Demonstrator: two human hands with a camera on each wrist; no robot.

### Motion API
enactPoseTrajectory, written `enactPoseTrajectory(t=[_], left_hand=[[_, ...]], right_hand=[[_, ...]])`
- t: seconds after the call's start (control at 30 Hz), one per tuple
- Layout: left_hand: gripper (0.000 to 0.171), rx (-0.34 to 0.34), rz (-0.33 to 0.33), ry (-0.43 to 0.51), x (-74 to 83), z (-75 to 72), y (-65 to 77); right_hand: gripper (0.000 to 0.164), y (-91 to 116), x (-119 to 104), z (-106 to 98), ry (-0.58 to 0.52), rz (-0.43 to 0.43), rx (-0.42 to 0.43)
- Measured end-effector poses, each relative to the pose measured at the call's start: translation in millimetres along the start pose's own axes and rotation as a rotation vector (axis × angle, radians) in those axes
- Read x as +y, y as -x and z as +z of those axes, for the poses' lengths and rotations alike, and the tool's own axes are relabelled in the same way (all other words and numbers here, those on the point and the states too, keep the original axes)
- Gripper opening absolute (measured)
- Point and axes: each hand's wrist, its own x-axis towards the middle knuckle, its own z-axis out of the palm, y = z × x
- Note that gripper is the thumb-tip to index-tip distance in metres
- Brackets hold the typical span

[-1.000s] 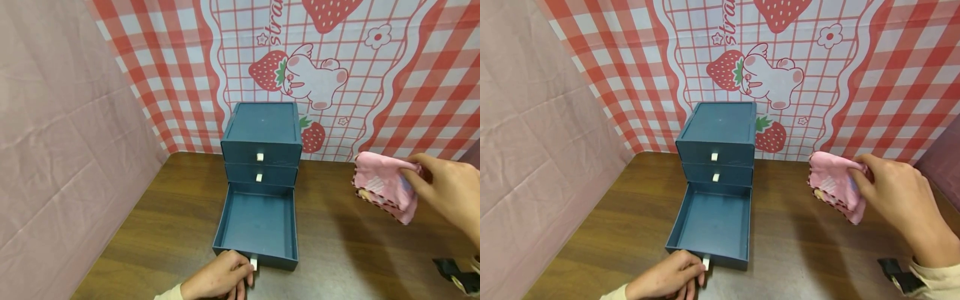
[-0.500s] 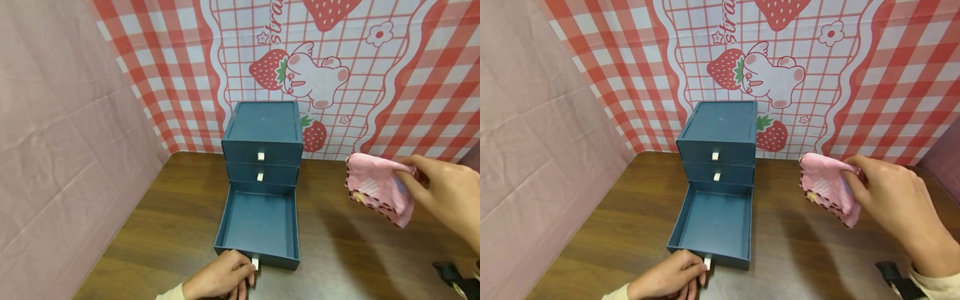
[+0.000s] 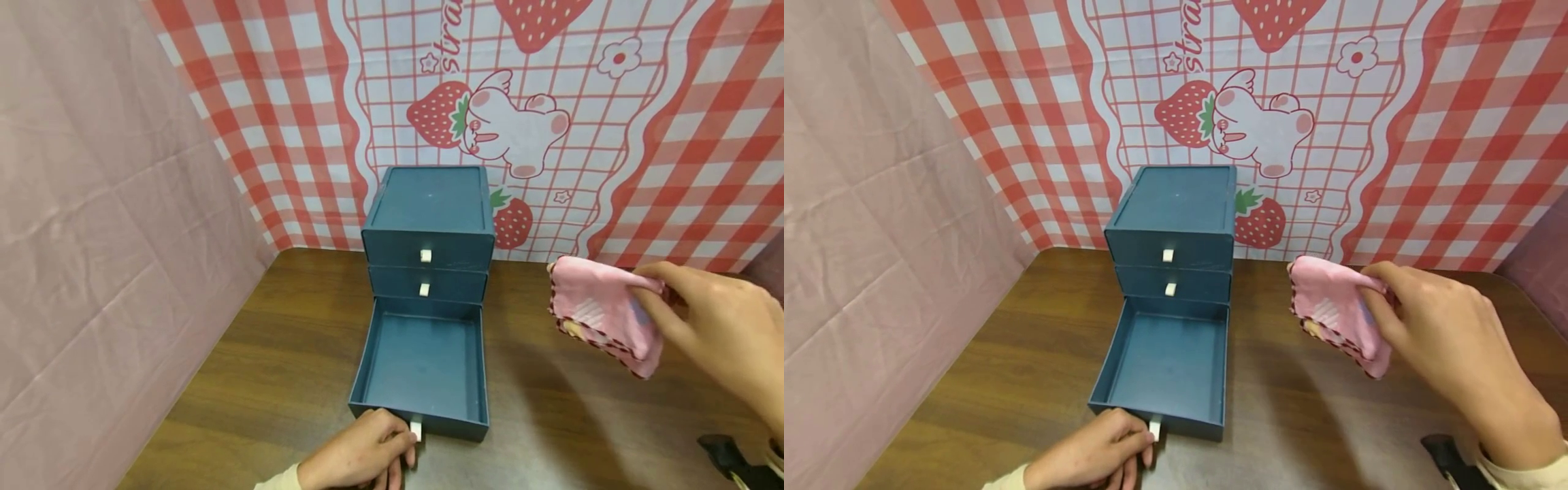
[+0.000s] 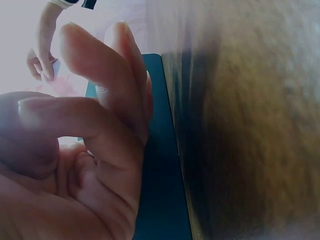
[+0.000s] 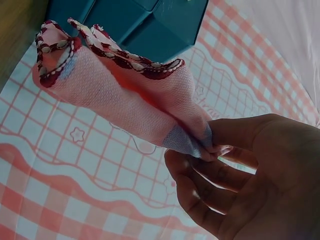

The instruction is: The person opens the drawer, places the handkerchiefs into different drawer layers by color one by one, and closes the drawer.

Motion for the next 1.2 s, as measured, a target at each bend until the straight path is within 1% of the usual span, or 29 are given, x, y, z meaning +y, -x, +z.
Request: enactPoseTrajectory(t=[0.13,0.3,0.37,0.63,0.73,0.87,1.03,1.13,1.2], left_hand=[[0.031,0.004,-0.017,0.019,-0.2,-0.4,0.0],[0.032,-0.009,-0.053,0.081,-0.3,-0.2,-0.3],[0.034,-0.012,-0.054,0.093,-0.9,0.6,-1.0],[0.038,0.002,-0.020,0.052,-2.0,2.4,-2.1],[0.038,0.001,0.003,0.036,-1.3,2.2,-1.4],[0.038,-0.002,0.022,0.023,-0.8,1.6,-0.7],[0.039,0.004,0.007,0.030,-0.7,1.1,-0.3],[0.039,0.012,-0.003,0.033,-0.5,1.5,-0.1],[0.039,0.020,-0.001,0.023,-0.4,1.9,0.3]], right_hand=[[0.012,-0.3,-3.7,1.4,0.000,-0.020,-0.012],[0.016,0.0,-9.4,1.1,-0.012,-0.050,0.008],[0.015,0.8,-11.9,0.9,-0.022,-0.060,0.013],[0.016,4.8,-22.0,0.0,-0.063,-0.083,0.018],[0.020,5.4,-24.9,-1.2,-0.081,-0.092,0.029],[0.032,4.1,-29.1,-2.1,-0.104,-0.116,0.053],[0.054,0.7,-36.3,-3.0,-0.114,-0.136,0.079],[0.062,-0.4,-41.7,-3.9,-0.115,-0.142,0.103],[0.062,-1.1,-45.1,-4.7,-0.122,-0.144,0.117]])
